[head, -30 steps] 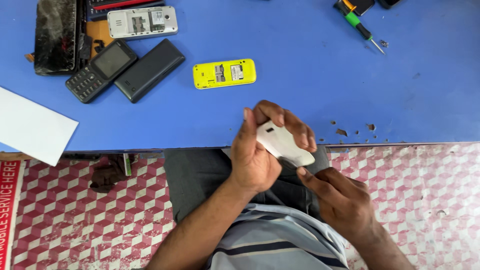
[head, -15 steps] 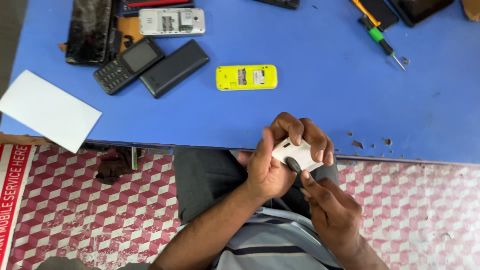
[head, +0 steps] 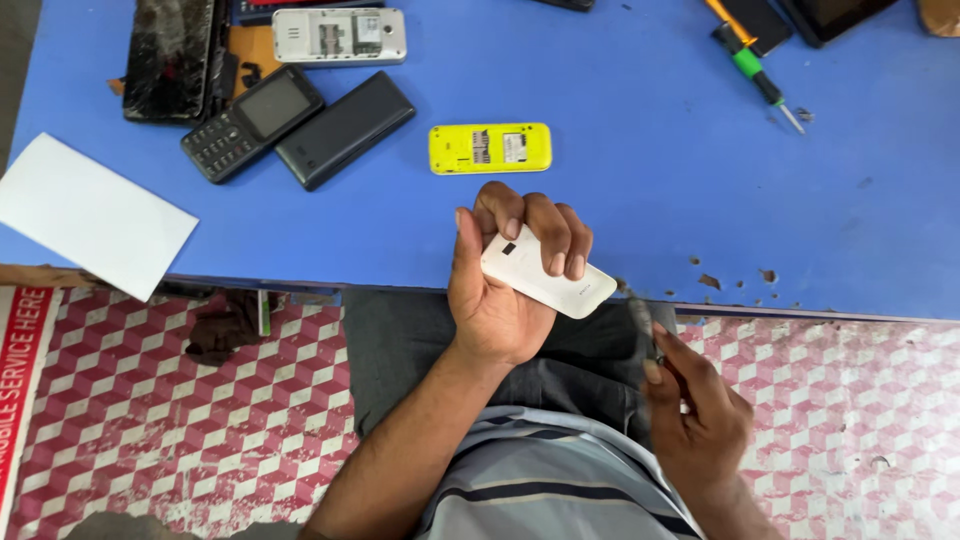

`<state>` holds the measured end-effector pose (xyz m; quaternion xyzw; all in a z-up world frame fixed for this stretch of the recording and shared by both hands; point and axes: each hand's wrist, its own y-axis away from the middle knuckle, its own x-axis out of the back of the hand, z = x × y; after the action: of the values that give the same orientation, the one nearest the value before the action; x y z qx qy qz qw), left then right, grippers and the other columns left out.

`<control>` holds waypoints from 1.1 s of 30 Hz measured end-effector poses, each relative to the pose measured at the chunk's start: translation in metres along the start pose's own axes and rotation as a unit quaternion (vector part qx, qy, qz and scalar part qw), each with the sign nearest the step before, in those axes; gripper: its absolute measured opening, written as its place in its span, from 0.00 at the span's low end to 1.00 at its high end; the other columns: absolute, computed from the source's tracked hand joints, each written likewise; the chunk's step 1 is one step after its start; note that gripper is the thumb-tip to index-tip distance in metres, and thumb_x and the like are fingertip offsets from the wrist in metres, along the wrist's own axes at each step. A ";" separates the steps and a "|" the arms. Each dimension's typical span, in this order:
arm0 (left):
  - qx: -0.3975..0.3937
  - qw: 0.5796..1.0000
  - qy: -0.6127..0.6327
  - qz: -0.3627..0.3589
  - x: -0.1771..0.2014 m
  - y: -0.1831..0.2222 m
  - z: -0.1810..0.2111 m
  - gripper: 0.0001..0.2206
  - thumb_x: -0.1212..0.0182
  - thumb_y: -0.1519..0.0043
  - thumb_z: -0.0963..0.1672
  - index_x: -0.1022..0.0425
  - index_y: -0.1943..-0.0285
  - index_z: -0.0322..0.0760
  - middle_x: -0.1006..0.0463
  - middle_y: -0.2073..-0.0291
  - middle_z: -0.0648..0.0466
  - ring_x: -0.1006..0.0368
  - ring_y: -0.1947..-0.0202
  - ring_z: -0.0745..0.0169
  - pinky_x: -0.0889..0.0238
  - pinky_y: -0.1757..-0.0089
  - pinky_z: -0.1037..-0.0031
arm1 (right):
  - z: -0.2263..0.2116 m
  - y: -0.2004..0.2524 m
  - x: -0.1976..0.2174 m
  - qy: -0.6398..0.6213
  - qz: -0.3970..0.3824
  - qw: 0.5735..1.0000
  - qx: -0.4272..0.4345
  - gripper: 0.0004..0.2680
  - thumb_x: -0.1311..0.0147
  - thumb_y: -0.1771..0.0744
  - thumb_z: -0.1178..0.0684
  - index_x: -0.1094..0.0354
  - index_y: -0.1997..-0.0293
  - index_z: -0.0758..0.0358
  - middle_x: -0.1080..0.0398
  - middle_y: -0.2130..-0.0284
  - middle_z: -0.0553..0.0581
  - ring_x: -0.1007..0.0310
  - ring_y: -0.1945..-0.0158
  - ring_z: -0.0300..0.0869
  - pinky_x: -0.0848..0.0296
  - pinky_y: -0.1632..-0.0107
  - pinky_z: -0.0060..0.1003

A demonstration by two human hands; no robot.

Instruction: The person uses a small brush to clean the interior and exterior surfaces of a white phone back cover. They repeatedly brush the camera cutout, edges, and flat surfaces while turning the part over. Several other disassembled phones and tools are visible on the blue workbench.

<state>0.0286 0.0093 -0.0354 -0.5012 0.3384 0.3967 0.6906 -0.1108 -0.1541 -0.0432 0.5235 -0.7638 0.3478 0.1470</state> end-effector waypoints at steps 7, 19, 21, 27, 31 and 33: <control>0.064 0.997 0.009 0.040 -0.012 0.012 -0.012 0.17 0.61 0.25 0.55 0.38 0.51 0.43 0.22 0.50 0.42 0.30 0.41 0.45 0.38 0.41 0.59 | -0.013 -0.021 -0.011 -0.418 -0.022 0.881 -0.219 0.12 0.51 0.29 0.54 0.36 0.41 0.68 0.32 0.78 0.49 0.43 0.84 0.28 0.41 0.81 0.23; 0.342 0.939 0.014 0.044 -0.015 0.029 -0.004 0.31 0.42 0.29 0.52 0.41 0.24 0.27 0.39 0.26 0.39 0.41 0.26 0.44 0.39 0.34 0.49 | -0.007 -0.066 0.023 -0.034 -0.002 0.996 -0.082 0.07 0.41 0.31 0.60 0.29 0.47 0.67 0.32 0.76 0.47 0.41 0.78 0.30 0.43 0.75 0.27; 0.362 0.928 0.042 0.077 -0.018 0.032 -0.013 0.32 0.44 0.29 0.53 0.42 0.22 0.27 0.39 0.30 0.38 0.40 0.28 0.45 0.35 0.35 0.45 | -0.003 -0.065 0.019 0.006 0.007 1.000 -0.022 0.06 0.42 0.30 0.60 0.30 0.49 0.67 0.29 0.69 0.50 0.37 0.75 0.30 0.39 0.73 0.27; 0.329 0.935 0.060 0.117 -0.015 0.031 -0.011 0.30 0.48 0.28 0.53 0.44 0.23 0.29 0.37 0.29 0.40 0.39 0.29 0.44 0.37 0.36 0.47 | 0.004 -0.070 0.010 0.120 0.034 0.981 0.146 0.08 0.48 0.26 0.57 0.37 0.43 0.70 0.31 0.56 0.60 0.31 0.63 0.39 0.32 0.65 0.32; 0.309 0.941 0.070 0.117 -0.014 0.030 -0.008 0.33 0.47 0.28 0.53 0.47 0.21 0.28 0.39 0.27 0.44 0.41 0.27 0.48 0.44 0.31 0.51 | 0.002 -0.066 0.015 0.013 0.037 0.990 0.136 0.14 0.63 0.24 0.60 0.58 0.27 0.69 0.33 0.58 0.57 0.39 0.70 0.34 0.38 0.73 0.27; 0.307 0.940 0.102 0.105 -0.015 0.030 -0.008 0.34 0.48 0.28 0.54 0.48 0.20 0.26 0.40 0.26 0.43 0.43 0.25 0.49 0.48 0.28 0.53 | 0.000 -0.057 0.019 -0.053 0.039 0.991 0.112 0.18 0.66 0.25 0.61 0.68 0.25 0.67 0.33 0.60 0.57 0.42 0.74 0.32 0.40 0.75 0.27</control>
<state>-0.0053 0.0037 -0.0368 -0.2642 0.5627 0.2905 0.7274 -0.0671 -0.1795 -0.0100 0.5241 -0.7465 0.4087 0.0328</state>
